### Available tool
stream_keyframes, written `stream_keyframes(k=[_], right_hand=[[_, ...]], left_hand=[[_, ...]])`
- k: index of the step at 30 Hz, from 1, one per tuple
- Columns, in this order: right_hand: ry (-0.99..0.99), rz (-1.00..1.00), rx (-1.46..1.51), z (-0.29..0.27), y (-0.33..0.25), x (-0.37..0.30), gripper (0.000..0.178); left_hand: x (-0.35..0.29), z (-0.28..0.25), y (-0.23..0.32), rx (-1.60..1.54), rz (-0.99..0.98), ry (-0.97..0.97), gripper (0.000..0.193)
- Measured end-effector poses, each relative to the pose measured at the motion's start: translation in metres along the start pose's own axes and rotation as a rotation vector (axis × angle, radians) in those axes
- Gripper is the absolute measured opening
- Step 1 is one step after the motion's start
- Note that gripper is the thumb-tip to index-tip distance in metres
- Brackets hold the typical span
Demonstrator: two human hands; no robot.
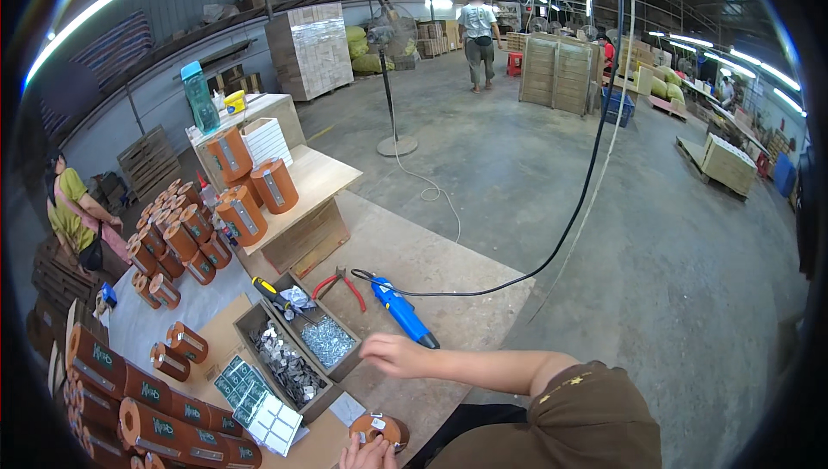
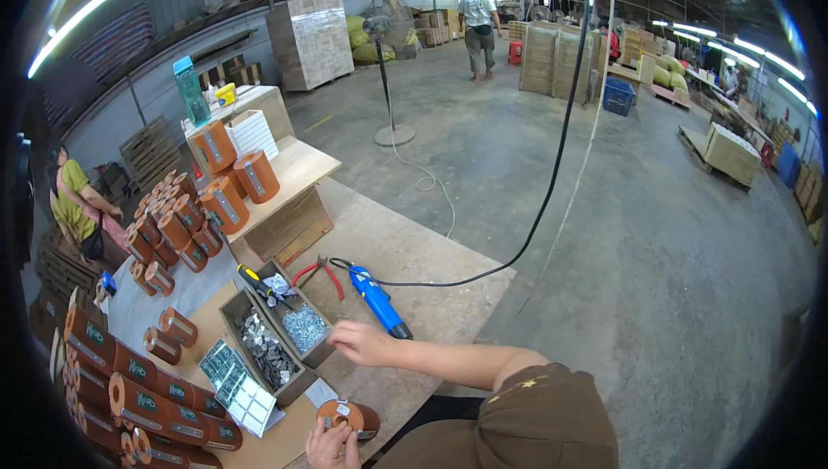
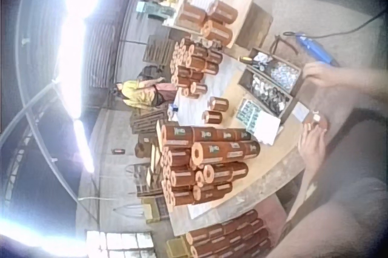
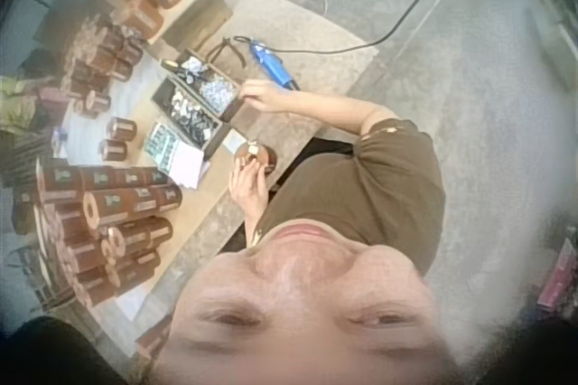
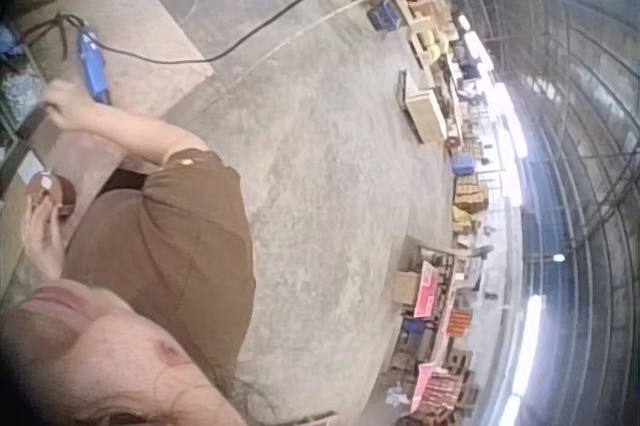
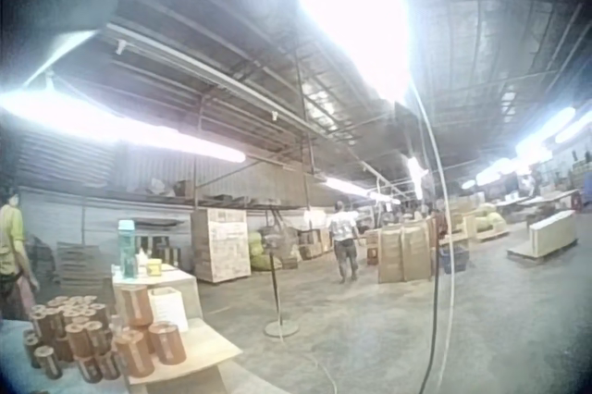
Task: Assembling small wooden furniture components by attaching metal clips using an electric screwdriver.
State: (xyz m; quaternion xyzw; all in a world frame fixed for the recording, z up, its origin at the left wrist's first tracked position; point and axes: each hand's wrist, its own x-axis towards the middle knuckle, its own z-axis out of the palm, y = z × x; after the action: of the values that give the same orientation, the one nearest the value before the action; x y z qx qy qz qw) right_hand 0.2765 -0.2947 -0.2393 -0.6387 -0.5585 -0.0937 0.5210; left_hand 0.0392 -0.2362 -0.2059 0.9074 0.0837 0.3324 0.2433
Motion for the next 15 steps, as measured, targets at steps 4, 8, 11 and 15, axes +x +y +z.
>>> stream_keyframes(k=[4,8,11,15], right_hand=[[0.063,0.273,-0.035,-0.035,-0.015,-0.056,0.009],[-0.02,0.365,0.018,-0.029,-0.028,-0.104,0.007],[-0.058,0.418,0.071,-0.017,-0.028,-0.124,0.006],[0.008,0.346,-0.024,-0.014,-0.024,-0.132,0.006]], left_hand=[[0.0,0.003,0.004,-0.035,-0.051,0.026,0.012],[-0.003,0.002,0.004,-0.013,-0.041,0.045,0.011],[-0.001,0.002,0.007,0.003,-0.046,0.033,0.011],[0.001,-0.001,0.008,-0.008,0.009,-0.032,0.013]])
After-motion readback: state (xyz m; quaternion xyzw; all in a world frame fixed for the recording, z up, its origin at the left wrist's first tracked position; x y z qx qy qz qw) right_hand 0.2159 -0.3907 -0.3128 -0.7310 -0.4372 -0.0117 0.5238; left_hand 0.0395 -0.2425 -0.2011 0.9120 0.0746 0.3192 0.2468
